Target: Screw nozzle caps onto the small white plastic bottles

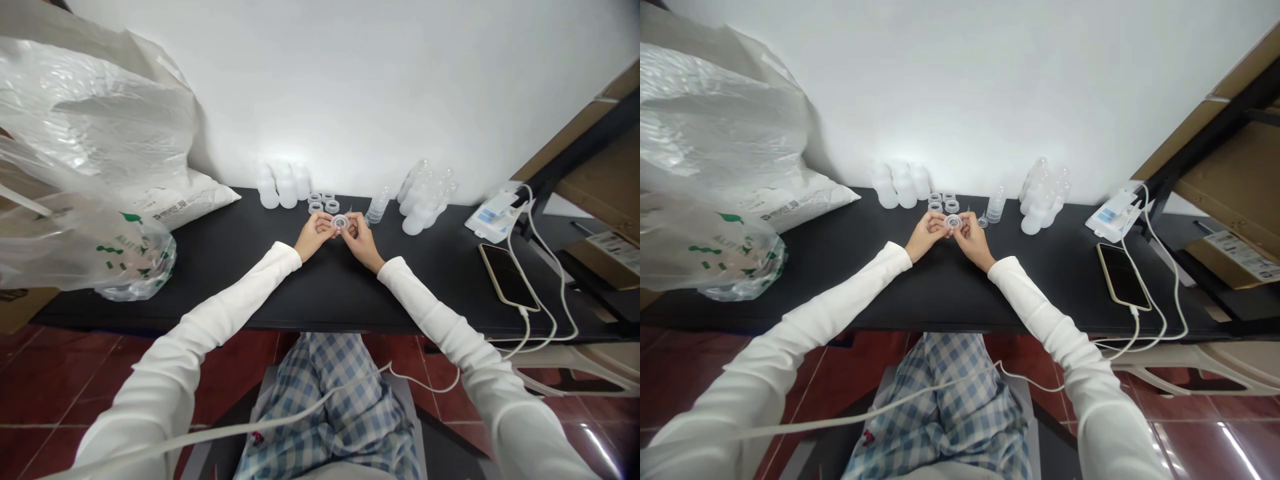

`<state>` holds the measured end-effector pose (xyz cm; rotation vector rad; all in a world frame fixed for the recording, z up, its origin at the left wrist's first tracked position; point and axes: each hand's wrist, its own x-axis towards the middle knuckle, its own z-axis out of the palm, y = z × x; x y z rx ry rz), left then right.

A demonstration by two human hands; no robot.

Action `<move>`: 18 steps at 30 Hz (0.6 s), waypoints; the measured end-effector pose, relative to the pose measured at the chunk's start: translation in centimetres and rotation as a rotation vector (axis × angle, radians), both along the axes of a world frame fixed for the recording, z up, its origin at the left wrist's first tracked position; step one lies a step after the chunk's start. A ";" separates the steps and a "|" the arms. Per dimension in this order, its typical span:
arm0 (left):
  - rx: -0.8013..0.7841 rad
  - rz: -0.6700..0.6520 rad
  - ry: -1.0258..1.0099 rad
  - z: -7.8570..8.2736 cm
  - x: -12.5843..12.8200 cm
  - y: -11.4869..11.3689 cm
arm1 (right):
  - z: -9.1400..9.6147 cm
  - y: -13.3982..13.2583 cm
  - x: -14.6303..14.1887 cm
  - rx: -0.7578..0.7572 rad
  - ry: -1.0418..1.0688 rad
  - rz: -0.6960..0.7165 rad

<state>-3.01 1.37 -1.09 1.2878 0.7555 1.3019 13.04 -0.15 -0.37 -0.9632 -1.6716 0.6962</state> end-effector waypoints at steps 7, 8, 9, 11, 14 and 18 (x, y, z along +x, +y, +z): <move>0.082 0.075 0.070 -0.2 0.1 0.1 | -0.5 0.2 -0.8 -0.025 0.074 0.005; 0.089 0.083 0.080 -0.2 0.1 0.1 | -0.6 0.2 -0.9 -0.032 0.085 0.006; 0.096 0.096 0.092 -0.3 0.1 0.1 | -0.7 0.2 -1.0 -0.039 0.095 0.007; 0.107 0.124 0.119 -0.3 0.2 0.1 | -0.8 0.2 -1.2 -0.048 0.112 0.003; 0.118 0.155 0.158 -0.3 0.4 0.0 | -0.9 0.1 -1.4 -0.038 0.115 0.001; 0.126 0.172 0.174 -0.1 0.5 -0.2 | -1.0 0.1 -1.4 -0.009 0.094 0.002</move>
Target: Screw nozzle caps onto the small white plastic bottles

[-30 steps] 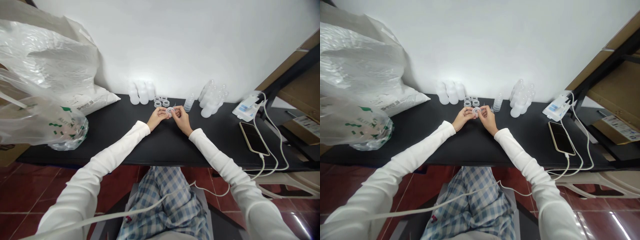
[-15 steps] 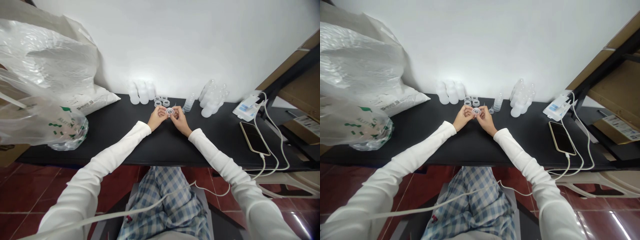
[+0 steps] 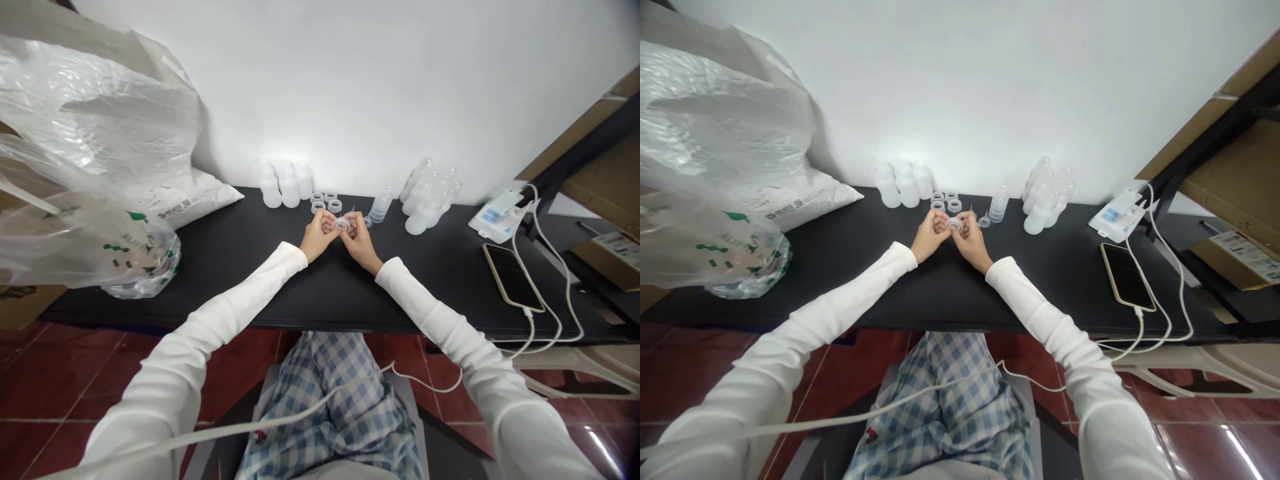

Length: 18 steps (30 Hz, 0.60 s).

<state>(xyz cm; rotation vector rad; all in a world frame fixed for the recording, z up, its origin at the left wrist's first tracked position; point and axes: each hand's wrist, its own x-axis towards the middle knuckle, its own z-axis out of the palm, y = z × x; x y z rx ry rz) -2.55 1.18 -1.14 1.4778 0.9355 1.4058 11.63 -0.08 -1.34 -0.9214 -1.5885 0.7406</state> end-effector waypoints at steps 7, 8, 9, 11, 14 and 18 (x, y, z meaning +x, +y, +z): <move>-0.105 -0.068 -0.085 -0.1 -0.2 0.2 | 0.7 -0.3 0.4 -0.020 -0.069 -0.022; -0.102 -0.087 -0.090 -0.1 -0.2 0.2 | 0.9 -0.4 0.5 -0.003 -0.089 -0.023; -0.091 -0.102 -0.090 -0.1 -0.2 0.1 | 1.1 -0.5 0.6 0.014 -0.108 -0.022; -0.062 -0.117 -0.077 0.0 -0.2 0.0 | 1.3 -0.7 0.7 0.040 -0.136 -0.024; -0.020 -0.108 -0.032 0.2 -0.2 -0.3 | 1.4 -0.8 0.7 0.057 -0.149 -0.037; 0.025 -0.052 0.056 0.6 -0.3 -0.7 | 1.3 -0.8 0.5 0.057 -0.159 -0.038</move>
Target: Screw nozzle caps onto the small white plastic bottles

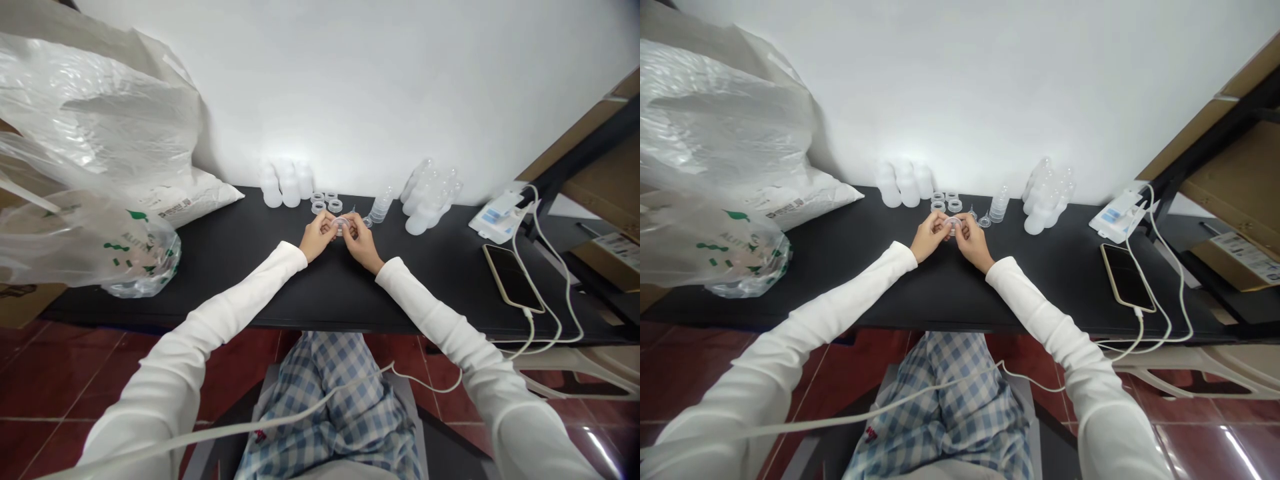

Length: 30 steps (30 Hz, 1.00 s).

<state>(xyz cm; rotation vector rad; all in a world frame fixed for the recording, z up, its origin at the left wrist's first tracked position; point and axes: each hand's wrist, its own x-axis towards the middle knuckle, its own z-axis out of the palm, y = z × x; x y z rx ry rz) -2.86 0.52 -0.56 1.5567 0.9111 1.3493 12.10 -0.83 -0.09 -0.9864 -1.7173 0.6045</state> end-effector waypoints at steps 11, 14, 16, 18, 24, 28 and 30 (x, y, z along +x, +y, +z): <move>-0.094 -0.051 0.018 -0.1 -0.1 0.2 | -0.1 -0.1 -0.1 -0.054 0.020 0.017; -0.092 -0.116 0.009 0.0 0.0 0.0 | 0.0 -0.2 -0.1 -0.071 0.059 0.039; -0.052 -0.130 0.028 0.3 0.1 -0.3 | 0.2 -0.3 -0.1 -0.061 0.078 0.053; -0.022 -0.112 0.056 0.5 0.1 -0.6 | 0.4 -0.4 -0.1 -0.038 0.068 0.053; -0.023 -0.051 0.098 0.8 0.0 -0.9 | 0.5 -0.6 -0.1 -0.016 0.031 0.046; -0.009 -0.043 0.107 0.6 0.0 -0.7 | 0.3 -0.5 -0.3 -0.026 0.065 0.053; 0.003 -0.041 0.106 0.4 -0.1 -0.6 | 0.2 -0.5 -0.3 -0.035 0.078 0.050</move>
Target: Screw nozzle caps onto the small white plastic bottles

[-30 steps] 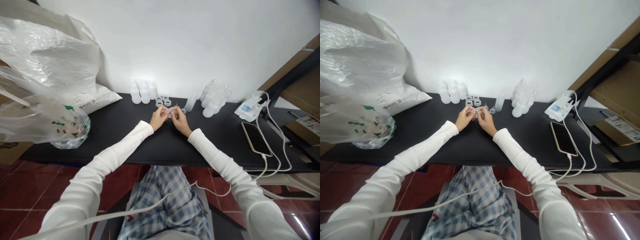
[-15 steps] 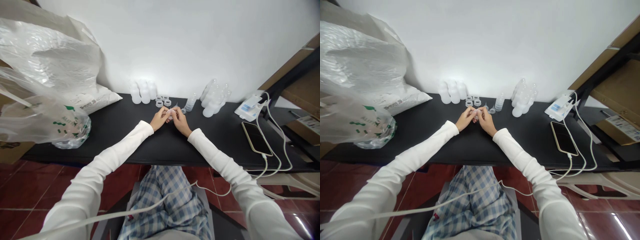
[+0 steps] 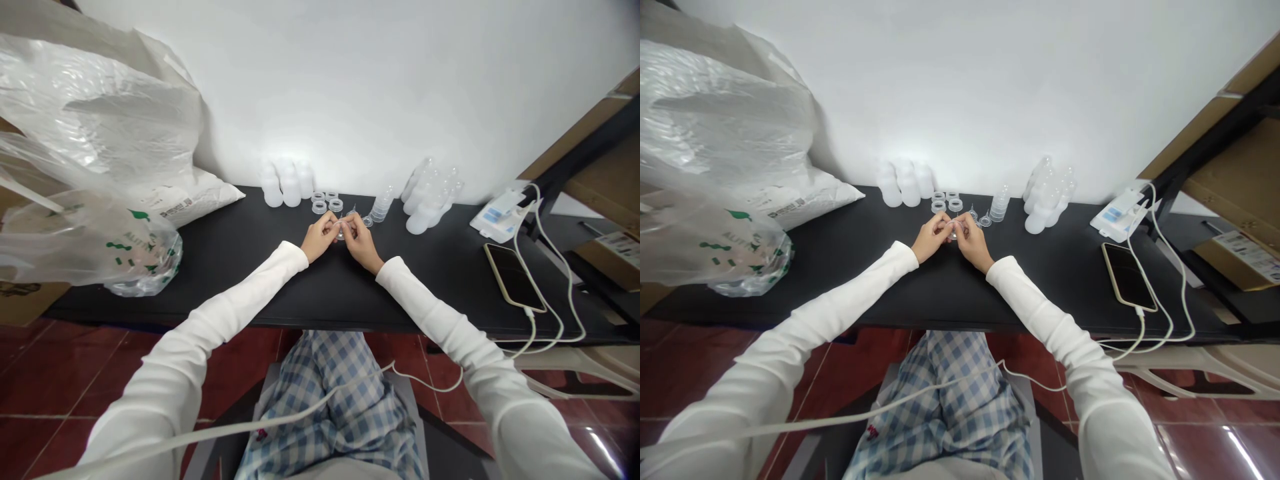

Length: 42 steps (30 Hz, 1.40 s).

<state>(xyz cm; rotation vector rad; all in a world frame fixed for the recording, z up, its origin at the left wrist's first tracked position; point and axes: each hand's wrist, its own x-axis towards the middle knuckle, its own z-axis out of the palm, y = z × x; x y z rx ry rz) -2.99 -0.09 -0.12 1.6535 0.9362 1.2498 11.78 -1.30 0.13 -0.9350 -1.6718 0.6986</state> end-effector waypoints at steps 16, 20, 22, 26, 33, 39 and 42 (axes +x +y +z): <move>0.006 0.026 0.074 0.0 -0.4 0.3 | -0.6 0.6 0.5 -0.069 -0.016 0.064; 0.048 0.019 0.152 0.0 -0.7 0.3 | -1.0 1.0 0.6 -0.092 -0.010 0.066; 0.056 0.013 0.154 0.0 -0.7 0.4 | -1.1 1.2 0.6 -0.095 0.000 0.061; 0.067 0.020 0.152 -0.1 -0.6 0.5 | -1.0 1.1 0.6 -0.099 0.018 0.081; -0.121 -0.080 -0.083 -0.5 -0.6 1.0 | -1.1 0.9 0.5 -0.122 0.034 0.084; -0.115 -0.097 -0.128 -1.1 -0.4 1.5 | -1.0 1.0 0.9 -0.121 -0.060 0.056; -0.062 -0.047 -0.046 -1.0 -0.5 1.4 | -0.9 1.0 1.0 -0.066 -0.135 0.038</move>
